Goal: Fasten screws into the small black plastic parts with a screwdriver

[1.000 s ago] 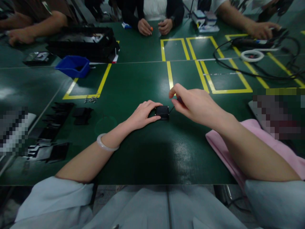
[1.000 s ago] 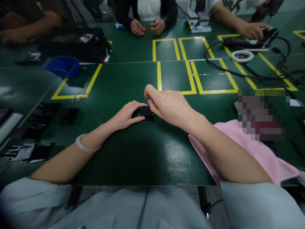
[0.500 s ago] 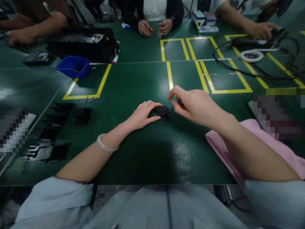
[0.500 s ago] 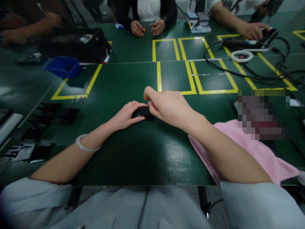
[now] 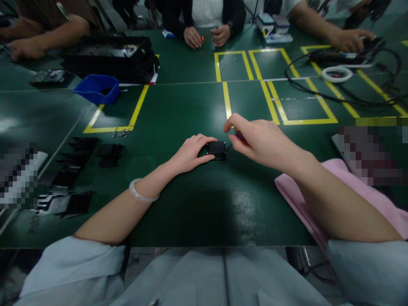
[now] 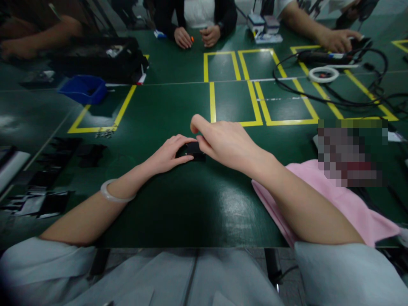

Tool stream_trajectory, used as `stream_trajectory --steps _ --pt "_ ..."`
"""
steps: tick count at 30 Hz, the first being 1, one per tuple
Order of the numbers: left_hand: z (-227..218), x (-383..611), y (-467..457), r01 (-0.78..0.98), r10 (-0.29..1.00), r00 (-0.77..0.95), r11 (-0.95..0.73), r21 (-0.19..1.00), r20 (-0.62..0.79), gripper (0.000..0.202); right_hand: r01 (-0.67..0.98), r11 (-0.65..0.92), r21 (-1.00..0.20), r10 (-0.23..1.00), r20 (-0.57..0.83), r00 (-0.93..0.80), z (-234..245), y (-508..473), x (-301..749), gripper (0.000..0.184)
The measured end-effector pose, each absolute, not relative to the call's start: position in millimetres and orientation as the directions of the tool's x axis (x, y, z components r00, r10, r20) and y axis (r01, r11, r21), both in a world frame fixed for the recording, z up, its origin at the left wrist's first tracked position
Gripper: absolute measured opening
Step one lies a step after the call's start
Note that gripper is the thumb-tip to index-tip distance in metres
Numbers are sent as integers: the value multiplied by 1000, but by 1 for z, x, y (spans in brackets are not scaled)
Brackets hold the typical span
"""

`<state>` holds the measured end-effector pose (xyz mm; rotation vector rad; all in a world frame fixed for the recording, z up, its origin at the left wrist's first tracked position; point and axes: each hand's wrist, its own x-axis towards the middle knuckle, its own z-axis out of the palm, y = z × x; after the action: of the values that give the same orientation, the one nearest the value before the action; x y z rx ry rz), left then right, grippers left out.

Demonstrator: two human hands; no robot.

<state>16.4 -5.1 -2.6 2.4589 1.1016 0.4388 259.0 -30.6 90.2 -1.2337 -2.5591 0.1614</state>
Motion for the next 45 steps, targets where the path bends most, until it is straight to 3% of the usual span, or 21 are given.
stream_trajectory --steps 45 --pt "-1 17 -5 642 764 638 -599 479 100 50 758 615 -217 788 199 -583 91 -30 259 25"
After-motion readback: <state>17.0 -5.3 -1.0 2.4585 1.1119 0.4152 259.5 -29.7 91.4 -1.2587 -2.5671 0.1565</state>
